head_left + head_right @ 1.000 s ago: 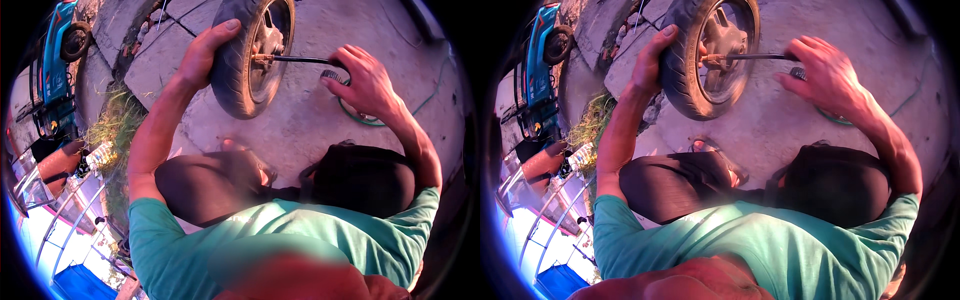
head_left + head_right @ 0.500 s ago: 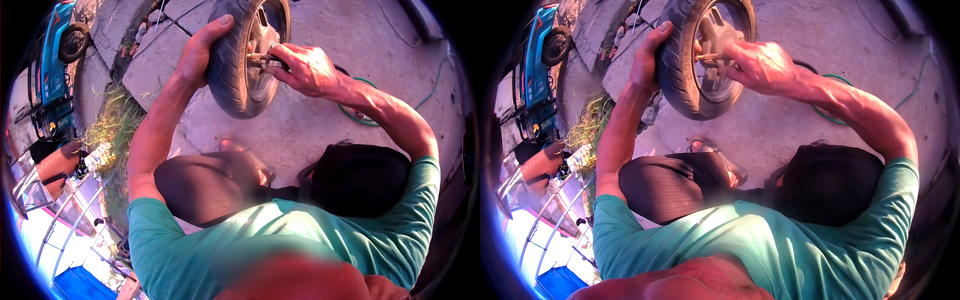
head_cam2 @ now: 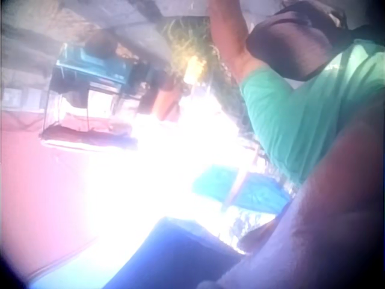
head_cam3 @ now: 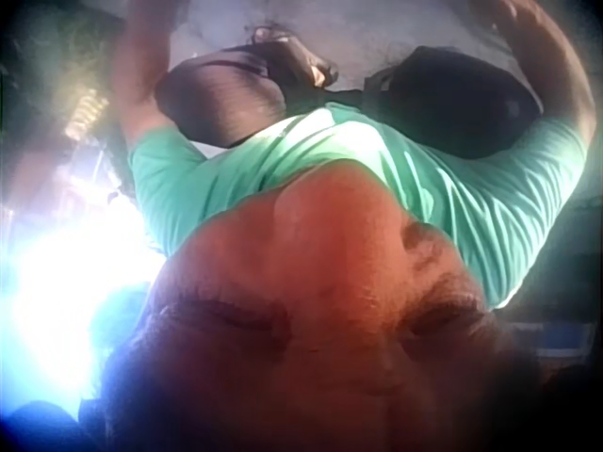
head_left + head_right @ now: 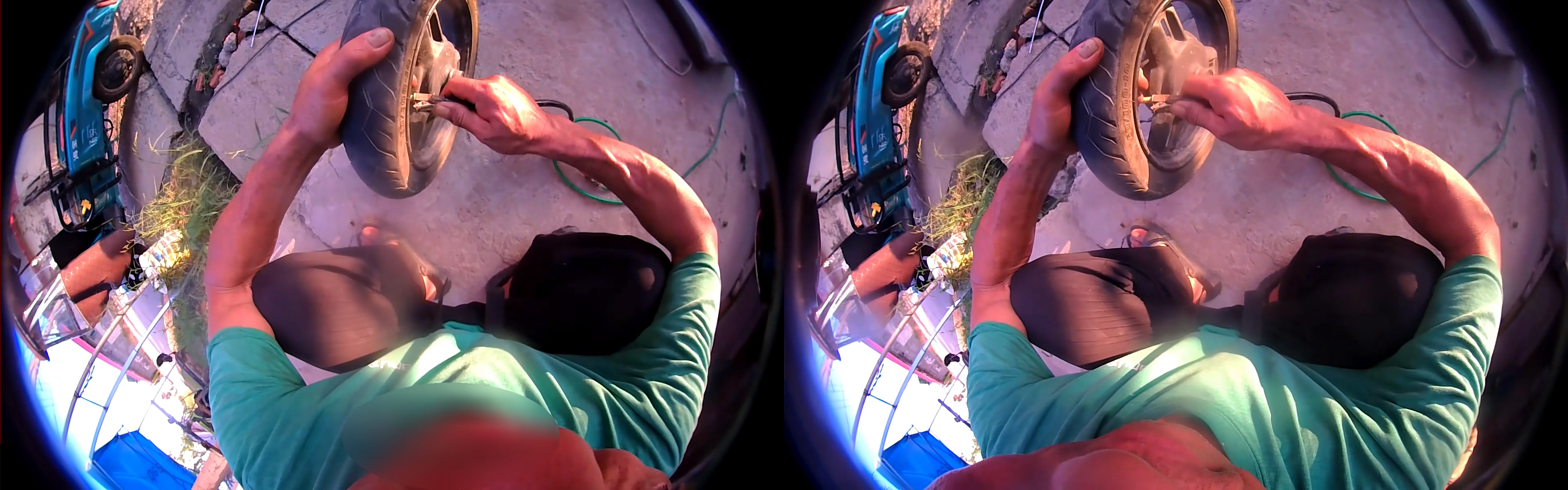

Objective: The person picks up a small wheel, inserts an air hose nozzle into the tire valve, and pumps air into the tire while checking the pressure gauge.

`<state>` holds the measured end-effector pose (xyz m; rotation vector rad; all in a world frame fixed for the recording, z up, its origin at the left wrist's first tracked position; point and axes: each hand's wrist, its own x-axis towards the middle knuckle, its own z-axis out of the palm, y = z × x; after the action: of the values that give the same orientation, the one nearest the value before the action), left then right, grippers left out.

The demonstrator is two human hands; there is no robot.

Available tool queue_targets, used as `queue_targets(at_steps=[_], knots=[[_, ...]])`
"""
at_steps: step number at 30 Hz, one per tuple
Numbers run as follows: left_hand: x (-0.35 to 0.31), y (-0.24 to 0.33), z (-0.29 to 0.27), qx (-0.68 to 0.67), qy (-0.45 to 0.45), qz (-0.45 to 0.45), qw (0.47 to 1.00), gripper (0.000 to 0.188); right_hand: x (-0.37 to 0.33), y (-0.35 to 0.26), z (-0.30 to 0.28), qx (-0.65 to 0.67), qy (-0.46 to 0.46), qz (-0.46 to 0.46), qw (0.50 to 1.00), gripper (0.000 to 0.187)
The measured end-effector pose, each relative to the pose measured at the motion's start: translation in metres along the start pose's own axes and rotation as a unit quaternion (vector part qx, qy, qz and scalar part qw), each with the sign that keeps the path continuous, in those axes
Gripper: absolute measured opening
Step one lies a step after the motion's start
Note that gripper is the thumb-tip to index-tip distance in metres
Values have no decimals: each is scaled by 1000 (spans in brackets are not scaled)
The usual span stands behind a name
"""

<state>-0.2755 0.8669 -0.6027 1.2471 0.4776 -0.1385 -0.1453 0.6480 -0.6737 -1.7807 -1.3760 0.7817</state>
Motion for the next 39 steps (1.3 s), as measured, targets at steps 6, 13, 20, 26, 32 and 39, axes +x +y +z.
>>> queue_targets(at_steps=[6, 13, 20, 26, 32, 39], knots=[[1, -2, -4, -62, -25, -3, 998, 46, 5, -5, -7, 70, -47, 75, 994, 43], [-2, -3, -3, -71, -10, 7, 997, 46, 13, -5, -3, 61, -75, 90, 991, 48], [-3, 6, 7, -47, 10, -19, 999, 48, -2, -12, 13, 31, -49, 86, 995, 45], [-1, 11, -11, -88, -95, -59, 990, 57, 2, -17, 3, 3, -17, 49, 999, 39], [2, 6, -13, -67, -118, -79, 988, 62, -7, -21, 2, -39, -7, 13, 999, 39], [15, -2, -31, -129, -136, -38, 982, 58, -4, -24, 4, -9, 54, -7, 998, 40]])
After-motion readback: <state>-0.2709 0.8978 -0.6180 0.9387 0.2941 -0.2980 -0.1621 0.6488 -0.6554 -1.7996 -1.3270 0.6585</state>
